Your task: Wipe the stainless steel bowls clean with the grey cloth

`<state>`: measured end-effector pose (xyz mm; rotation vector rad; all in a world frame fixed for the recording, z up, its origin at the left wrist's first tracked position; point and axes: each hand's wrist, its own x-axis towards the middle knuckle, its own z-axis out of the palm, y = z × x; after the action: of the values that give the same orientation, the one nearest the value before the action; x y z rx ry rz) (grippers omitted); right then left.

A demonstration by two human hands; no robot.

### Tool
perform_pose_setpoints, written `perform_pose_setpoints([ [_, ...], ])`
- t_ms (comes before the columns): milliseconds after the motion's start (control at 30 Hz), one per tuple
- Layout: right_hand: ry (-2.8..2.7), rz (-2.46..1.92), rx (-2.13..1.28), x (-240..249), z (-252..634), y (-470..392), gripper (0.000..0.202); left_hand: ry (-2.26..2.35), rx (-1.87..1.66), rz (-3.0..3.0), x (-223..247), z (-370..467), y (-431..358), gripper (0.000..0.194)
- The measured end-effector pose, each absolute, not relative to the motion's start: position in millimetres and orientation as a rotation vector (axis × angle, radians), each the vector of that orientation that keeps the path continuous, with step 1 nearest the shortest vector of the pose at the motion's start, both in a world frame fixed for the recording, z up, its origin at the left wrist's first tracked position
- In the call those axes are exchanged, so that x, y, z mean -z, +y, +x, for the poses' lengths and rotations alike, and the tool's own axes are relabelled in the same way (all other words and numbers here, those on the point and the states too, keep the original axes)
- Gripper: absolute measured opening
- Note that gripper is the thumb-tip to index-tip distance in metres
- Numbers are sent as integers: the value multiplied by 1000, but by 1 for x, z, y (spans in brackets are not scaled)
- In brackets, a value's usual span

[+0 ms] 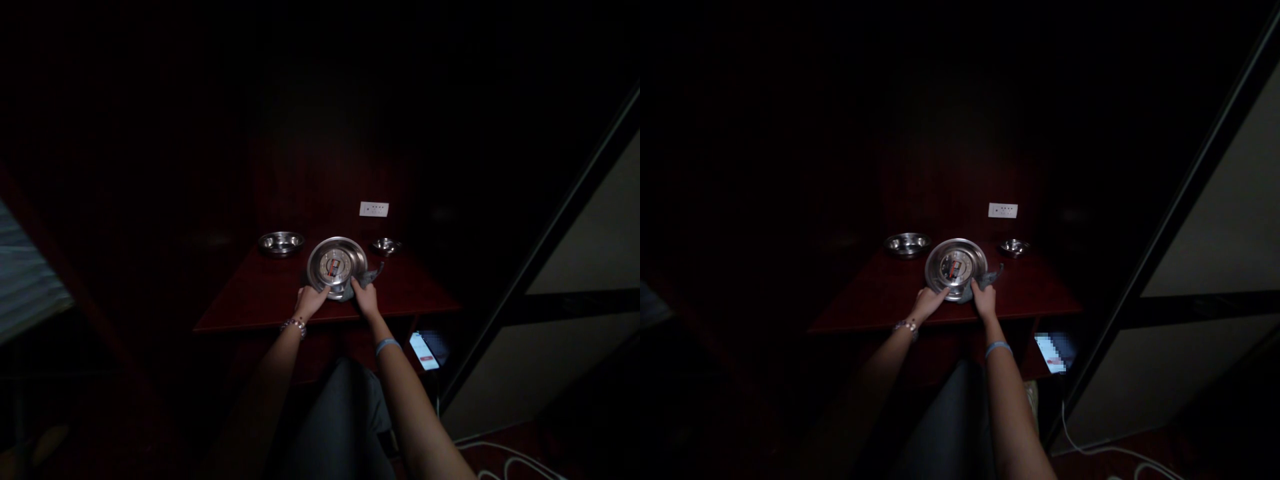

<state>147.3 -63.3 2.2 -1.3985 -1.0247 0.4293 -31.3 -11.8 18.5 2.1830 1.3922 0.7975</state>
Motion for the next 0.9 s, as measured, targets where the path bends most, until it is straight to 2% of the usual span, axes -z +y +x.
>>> perform_pose_setpoints([
  [900, -1044, -1381, -407, 5, 150, -58, 44, 1394, -785, 2201, -18, -31, -12, 37],
])
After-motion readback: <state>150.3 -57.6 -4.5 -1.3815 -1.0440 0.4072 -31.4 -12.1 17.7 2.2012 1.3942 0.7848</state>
